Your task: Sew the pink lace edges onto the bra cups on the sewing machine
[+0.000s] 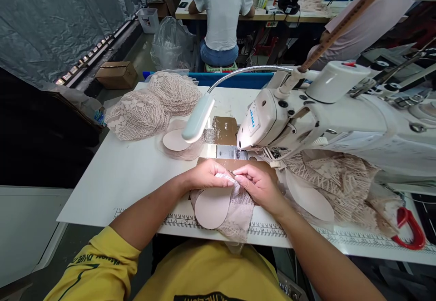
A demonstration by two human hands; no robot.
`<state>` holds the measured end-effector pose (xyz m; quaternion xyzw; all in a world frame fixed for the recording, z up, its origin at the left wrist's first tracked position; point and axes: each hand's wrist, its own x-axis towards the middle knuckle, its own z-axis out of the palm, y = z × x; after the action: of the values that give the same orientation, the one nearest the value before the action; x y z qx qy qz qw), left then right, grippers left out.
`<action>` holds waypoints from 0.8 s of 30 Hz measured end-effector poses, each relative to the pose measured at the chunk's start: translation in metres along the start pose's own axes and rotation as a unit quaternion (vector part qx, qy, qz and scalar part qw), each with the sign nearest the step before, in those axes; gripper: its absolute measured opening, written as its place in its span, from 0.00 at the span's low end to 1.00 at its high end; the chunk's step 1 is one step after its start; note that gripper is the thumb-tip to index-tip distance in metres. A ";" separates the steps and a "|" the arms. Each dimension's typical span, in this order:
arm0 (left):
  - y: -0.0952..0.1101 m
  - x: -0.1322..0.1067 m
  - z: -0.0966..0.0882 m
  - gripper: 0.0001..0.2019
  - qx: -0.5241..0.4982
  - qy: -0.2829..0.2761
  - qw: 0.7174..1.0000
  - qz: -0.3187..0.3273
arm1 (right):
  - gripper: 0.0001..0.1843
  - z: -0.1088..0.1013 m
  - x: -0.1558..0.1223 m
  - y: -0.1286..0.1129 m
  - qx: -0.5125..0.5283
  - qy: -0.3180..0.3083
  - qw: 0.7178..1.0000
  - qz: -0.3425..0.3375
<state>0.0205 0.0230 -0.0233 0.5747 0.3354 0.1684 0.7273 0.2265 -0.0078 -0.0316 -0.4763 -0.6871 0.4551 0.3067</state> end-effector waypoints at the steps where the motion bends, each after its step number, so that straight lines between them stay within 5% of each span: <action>1: 0.000 0.000 0.000 0.18 0.002 0.000 1.000 0.003 | 0.13 0.001 0.001 0.003 0.025 0.003 1.000 0.008; 5: -0.001 0.000 -0.005 0.16 0.021 -0.026 0.999 0.039 | 0.26 0.005 0.003 0.004 0.053 -0.038 0.997 0.040; 9: 0.004 -0.009 -0.022 0.18 0.110 -0.052 0.992 0.039 | 0.12 0.001 0.004 0.000 -0.012 -0.067 0.997 0.046; 14: 0.014 -0.025 -0.033 0.17 0.229 0.077 0.969 0.043 | 0.12 -0.005 0.000 -0.002 0.008 -0.073 0.994 0.077; 18: 0.027 -0.034 -0.013 0.08 0.334 0.192 0.916 0.110 | 0.13 -0.006 -0.001 -0.006 0.037 -0.078 0.994 0.073; 24: 0.009 -0.019 0.027 0.09 0.541 0.200 0.804 0.144 | 0.15 -0.005 -0.002 -0.011 0.061 -0.073 0.993 0.073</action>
<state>0.0262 -0.0062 -0.0056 0.8704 0.4232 0.1735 0.1823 0.2270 -0.0096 -0.0199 -0.4710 -0.6417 0.5514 0.2497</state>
